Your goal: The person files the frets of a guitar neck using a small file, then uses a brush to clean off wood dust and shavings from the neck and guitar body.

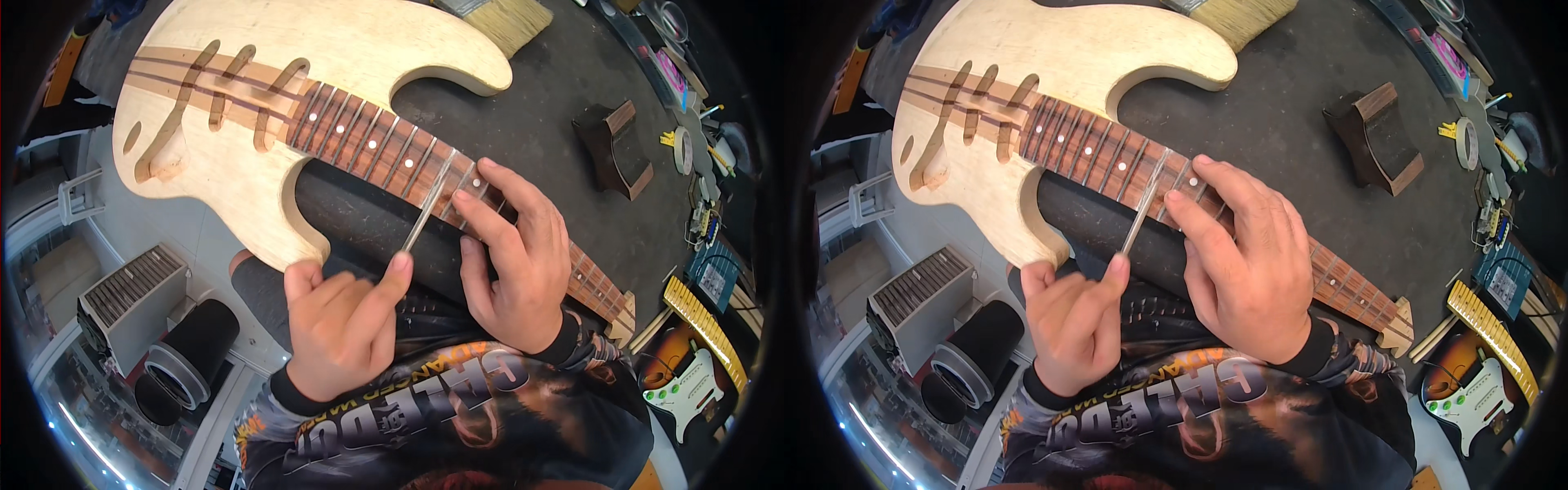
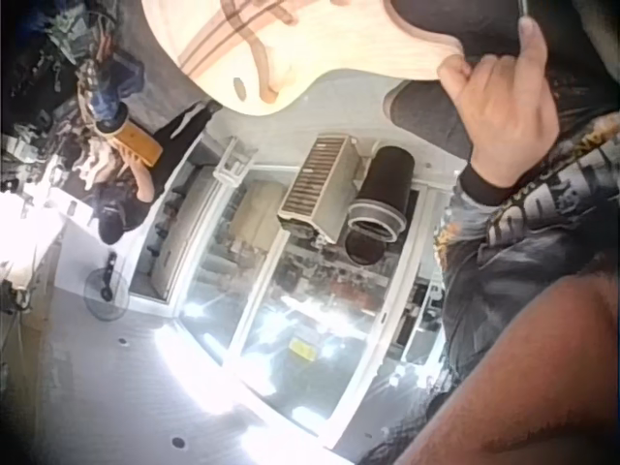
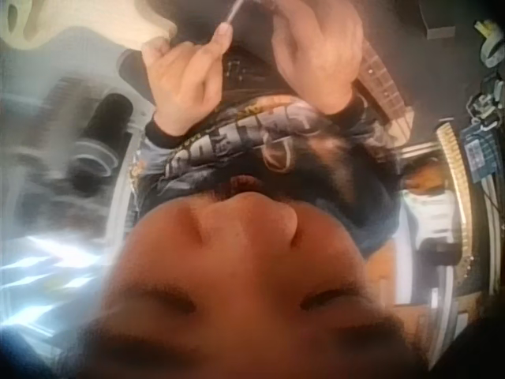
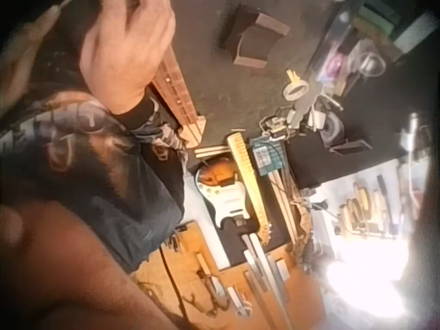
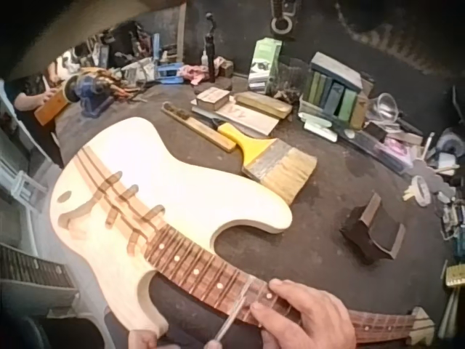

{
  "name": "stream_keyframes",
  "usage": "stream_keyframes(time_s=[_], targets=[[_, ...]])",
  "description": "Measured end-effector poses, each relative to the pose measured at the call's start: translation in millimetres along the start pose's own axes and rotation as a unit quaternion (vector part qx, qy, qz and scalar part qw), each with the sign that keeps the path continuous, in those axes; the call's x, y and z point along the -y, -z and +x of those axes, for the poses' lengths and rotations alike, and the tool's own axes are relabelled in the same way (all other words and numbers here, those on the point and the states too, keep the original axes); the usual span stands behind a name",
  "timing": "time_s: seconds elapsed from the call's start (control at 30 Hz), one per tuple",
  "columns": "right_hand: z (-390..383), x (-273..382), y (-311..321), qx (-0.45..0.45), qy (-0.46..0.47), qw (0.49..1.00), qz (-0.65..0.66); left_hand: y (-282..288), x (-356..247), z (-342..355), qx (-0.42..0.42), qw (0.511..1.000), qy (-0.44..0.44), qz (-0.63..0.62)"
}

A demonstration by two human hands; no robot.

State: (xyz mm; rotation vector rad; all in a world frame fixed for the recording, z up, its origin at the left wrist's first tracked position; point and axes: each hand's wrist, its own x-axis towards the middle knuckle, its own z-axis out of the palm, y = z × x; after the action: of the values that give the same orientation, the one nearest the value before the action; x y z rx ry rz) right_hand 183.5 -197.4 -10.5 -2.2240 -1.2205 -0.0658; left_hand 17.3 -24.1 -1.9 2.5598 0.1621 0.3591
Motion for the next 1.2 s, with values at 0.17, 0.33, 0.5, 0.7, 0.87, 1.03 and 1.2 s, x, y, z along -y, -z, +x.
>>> stream_keyframes(time_s=[0.17,0.33,0.5,0.7,0.87,1.03,1.2], targets=[[-1,-5,-2,-0.009,-0.005,1.0,-0.005,-30,10,56,-0.05,0.998,-0.041,-0.009],[0,-1,-1,-0.008,-0.002,1.0,-0.004,-3,5,-5,0.006,1.0,-0.014,0.014],[0,-3,-4,-0.01,0.005,1.0,-0.002,-23,9,57,-0.016,0.999,-0.04,0.014],[-2,0,0,-0.002,0.002,1.0,-0.006,-3,-1,-3,0.017,1.0,0.008,-0.003],[0,-2,-4,-0.011,-0.003,1.0,-0.009,-27,9,55,-0.039,0.998,-0.046,0.011],[-1,-1,-3,-0.008,0.0,1.0,-0.006,-6,6,-10,-0.011,1.0,-0.001,-0.018],[0,0,-2,-0.008,0.004,1.0,-0.012,-28,8,59,-0.039,0.999,-0.035,-0.005]])
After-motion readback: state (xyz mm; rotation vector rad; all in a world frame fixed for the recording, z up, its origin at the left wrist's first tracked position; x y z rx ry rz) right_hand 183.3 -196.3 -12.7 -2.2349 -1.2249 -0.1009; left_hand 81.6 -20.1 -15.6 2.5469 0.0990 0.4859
